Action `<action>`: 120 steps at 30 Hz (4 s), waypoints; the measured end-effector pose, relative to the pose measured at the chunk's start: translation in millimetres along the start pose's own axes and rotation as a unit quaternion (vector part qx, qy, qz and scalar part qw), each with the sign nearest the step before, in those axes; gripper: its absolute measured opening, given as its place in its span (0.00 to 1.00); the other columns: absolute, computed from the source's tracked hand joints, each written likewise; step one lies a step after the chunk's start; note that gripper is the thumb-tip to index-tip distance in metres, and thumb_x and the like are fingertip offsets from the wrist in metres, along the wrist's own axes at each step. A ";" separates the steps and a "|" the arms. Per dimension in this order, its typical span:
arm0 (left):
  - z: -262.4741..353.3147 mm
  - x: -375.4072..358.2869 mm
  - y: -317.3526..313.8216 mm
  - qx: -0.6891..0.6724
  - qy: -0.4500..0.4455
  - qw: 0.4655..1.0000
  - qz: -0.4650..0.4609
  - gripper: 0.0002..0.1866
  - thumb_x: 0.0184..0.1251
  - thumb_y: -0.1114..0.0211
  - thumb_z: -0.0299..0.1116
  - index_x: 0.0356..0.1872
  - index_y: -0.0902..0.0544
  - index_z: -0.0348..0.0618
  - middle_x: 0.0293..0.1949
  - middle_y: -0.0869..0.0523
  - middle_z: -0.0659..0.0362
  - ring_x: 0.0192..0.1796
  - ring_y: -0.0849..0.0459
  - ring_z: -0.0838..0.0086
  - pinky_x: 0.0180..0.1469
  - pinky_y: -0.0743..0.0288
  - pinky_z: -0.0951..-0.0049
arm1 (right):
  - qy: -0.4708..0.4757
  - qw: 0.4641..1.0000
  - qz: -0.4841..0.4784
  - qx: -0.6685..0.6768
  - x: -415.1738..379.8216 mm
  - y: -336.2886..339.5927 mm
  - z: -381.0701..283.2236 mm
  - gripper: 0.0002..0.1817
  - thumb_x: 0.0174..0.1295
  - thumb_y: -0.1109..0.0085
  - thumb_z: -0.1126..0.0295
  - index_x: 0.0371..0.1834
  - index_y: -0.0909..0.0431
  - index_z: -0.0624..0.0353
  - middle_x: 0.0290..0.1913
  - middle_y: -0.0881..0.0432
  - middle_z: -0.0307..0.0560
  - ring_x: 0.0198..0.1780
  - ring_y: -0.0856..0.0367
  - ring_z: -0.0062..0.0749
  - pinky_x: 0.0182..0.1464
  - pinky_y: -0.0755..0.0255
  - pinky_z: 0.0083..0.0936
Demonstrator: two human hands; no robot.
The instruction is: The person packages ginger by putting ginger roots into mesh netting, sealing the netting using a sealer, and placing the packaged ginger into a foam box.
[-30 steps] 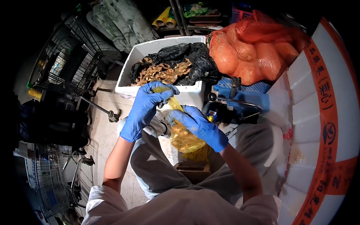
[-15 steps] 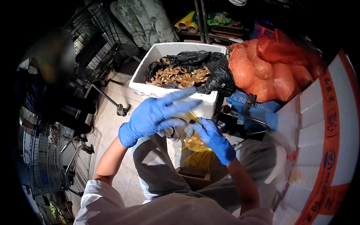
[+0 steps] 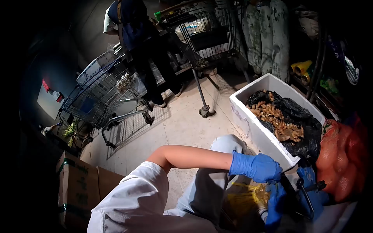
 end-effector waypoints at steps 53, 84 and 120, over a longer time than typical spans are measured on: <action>-51.1 270.6 -213.1 -0.314 -0.217 0.921 -0.075 0.09 0.46 0.43 0.30 0.28 0.24 0.36 0.26 0.24 0.49 0.31 0.26 0.58 0.36 0.33 0.66 | -0.151 0.886 -0.171 -0.403 96.2 -110.1 264.6 0.08 0.46 0.48 0.70 0.29 0.21 0.54 0.31 0.21 0.45 0.34 0.21 0.35 0.27 0.29 0.30; -73.4 179.6 -250.4 -0.521 0.121 0.844 -0.048 0.10 0.50 0.41 0.24 0.36 0.26 0.37 0.32 0.23 0.59 0.34 0.28 0.81 0.38 0.32 0.81 | 0.023 0.881 0.413 -0.231 -52.5 172.8 39.6 0.21 0.45 0.40 0.63 0.41 0.31 0.61 0.30 0.27 0.50 0.33 0.28 0.41 0.36 0.33 0.29; 490.0 251.9 357.0 -0.647 -0.488 0.554 -0.192 0.09 0.57 0.45 0.31 0.37 0.26 0.39 0.30 0.22 0.60 0.36 0.22 0.75 0.44 0.25 0.74 | 0.052 0.876 0.474 -0.078 -173.1 195.3 -73.3 0.05 0.51 0.55 0.78 0.30 0.30 0.64 0.22 0.26 0.45 0.24 0.26 0.33 0.26 0.33 0.28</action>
Point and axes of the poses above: each hand's wrist, its own x-axis towards the middle knuckle, its own y-axis out of the back of the hand, z = x × y, the point moved 8 cm from there along x, towards the middle knuckle
